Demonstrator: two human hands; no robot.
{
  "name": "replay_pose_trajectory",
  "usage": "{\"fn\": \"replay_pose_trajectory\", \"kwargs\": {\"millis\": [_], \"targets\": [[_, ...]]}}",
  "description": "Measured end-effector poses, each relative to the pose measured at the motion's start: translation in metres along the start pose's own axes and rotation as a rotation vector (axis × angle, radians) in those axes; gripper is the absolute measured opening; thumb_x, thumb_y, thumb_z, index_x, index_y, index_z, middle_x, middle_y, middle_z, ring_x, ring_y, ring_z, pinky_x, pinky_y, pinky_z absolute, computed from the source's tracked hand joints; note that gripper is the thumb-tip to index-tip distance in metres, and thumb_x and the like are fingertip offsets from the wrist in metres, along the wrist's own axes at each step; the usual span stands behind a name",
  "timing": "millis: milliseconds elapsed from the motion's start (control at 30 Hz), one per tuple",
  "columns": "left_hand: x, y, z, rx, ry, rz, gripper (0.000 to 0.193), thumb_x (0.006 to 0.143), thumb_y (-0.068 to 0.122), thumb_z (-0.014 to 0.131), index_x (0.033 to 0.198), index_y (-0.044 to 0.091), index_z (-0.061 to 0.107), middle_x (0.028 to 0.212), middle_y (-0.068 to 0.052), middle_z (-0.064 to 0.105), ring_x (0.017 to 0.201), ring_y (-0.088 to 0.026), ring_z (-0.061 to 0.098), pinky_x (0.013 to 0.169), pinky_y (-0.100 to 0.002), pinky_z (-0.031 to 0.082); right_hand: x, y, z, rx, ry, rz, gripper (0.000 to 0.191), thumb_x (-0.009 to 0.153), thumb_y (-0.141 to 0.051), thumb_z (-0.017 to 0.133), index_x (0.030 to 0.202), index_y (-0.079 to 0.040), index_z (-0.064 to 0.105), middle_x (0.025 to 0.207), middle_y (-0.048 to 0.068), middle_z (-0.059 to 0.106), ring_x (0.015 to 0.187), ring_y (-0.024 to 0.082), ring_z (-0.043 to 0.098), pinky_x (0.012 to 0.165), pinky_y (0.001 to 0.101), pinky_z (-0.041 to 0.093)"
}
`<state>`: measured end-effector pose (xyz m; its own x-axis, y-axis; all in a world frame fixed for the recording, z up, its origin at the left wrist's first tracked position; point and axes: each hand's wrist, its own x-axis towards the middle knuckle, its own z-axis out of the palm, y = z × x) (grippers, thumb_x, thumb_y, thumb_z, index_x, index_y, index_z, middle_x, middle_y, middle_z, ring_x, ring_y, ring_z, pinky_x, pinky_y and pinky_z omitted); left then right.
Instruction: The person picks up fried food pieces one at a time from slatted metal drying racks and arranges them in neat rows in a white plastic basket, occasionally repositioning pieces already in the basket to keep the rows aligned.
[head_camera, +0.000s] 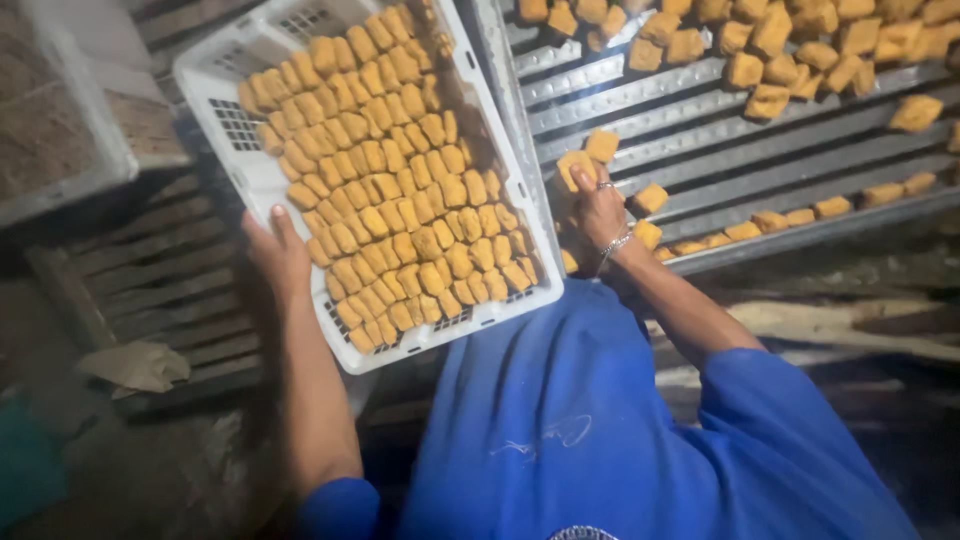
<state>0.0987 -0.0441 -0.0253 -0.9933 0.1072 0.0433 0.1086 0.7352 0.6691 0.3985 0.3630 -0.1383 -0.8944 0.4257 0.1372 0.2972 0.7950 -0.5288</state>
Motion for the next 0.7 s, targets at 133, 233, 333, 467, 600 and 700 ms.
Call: {"fn": "replay_pose_trajectory", "kwargs": {"millis": [133, 233, 333, 467, 600, 700], "targets": [[0.003, -0.004, 0.003, -0.021, 0.025, 0.032, 0.053, 0.107, 0.030, 0.060, 0.143, -0.005, 0.046, 0.125, -0.033, 0.066, 0.118, -0.048, 0.065, 0.098, -0.050, 0.051, 0.009, 0.002, 0.005, -0.088, -0.091, 0.019, 0.060, 0.091, -0.008, 0.067, 0.145, -0.027, 0.048, 0.146, 0.026, 0.048, 0.100, 0.046, 0.067, 0.079, 0.0516, 0.057], [0.003, -0.001, 0.005, -0.087, 0.018, -0.024, 0.055, 0.104, 0.030, 0.061, 0.144, -0.005, 0.045, 0.127, -0.032, 0.065, 0.118, -0.046, 0.065, 0.098, -0.049, 0.051, 0.015, 0.004, 0.003, -0.088, -0.163, 0.008, 0.053, 0.100, -0.007, 0.060, 0.145, -0.032, 0.047, 0.147, 0.023, 0.049, 0.096, 0.046, 0.067, 0.077, 0.0523, 0.057], [0.002, -0.001, 0.007, -0.087, 0.006, -0.086, 0.056, 0.102, 0.031, 0.062, 0.144, -0.003, 0.046, 0.126, -0.031, 0.066, 0.116, -0.045, 0.066, 0.097, -0.049, 0.051, 0.031, 0.004, -0.009, -0.097, -0.324, 0.207, 0.064, 0.106, -0.003, 0.057, 0.165, -0.022, 0.038, 0.145, 0.026, 0.051, 0.101, 0.045, 0.068, 0.085, 0.0521, 0.056], [0.003, -0.005, 0.010, -0.071, 0.030, -0.058, 0.054, 0.101, 0.031, 0.064, 0.143, 0.000, 0.049, 0.130, -0.028, 0.064, 0.121, -0.043, 0.062, 0.102, -0.049, 0.049, 0.087, -0.017, -0.053, 0.077, 0.137, -0.121, 0.095, 0.086, -0.022, 0.084, 0.154, 0.005, 0.024, 0.136, 0.030, 0.051, 0.112, 0.046, 0.063, 0.095, 0.0476, 0.055], [0.008, 0.012, 0.014, 0.020, 0.258, 0.136, 0.052, 0.101, 0.023, 0.066, 0.143, -0.003, 0.050, 0.142, -0.031, 0.051, 0.134, -0.045, 0.047, 0.113, -0.051, 0.039, 0.169, -0.089, -0.103, 0.323, -0.105, -0.348, 0.092, 0.078, -0.020, 0.085, 0.150, -0.003, 0.030, 0.129, 0.029, 0.061, 0.112, 0.039, 0.068, 0.094, 0.0423, 0.058], [0.010, 0.059, 0.029, -0.100, 0.194, 0.255, 0.043, 0.100, 0.025, 0.064, 0.134, 0.000, 0.055, 0.140, -0.023, 0.055, 0.135, -0.036, 0.051, 0.117, -0.047, 0.042, 0.222, -0.157, -0.102, -0.092, -0.614, -0.511, 0.063, 0.096, -0.023, 0.063, 0.153, -0.021, 0.038, 0.121, 0.024, 0.066, 0.093, 0.037, 0.071, 0.079, 0.0451, 0.060]]}}
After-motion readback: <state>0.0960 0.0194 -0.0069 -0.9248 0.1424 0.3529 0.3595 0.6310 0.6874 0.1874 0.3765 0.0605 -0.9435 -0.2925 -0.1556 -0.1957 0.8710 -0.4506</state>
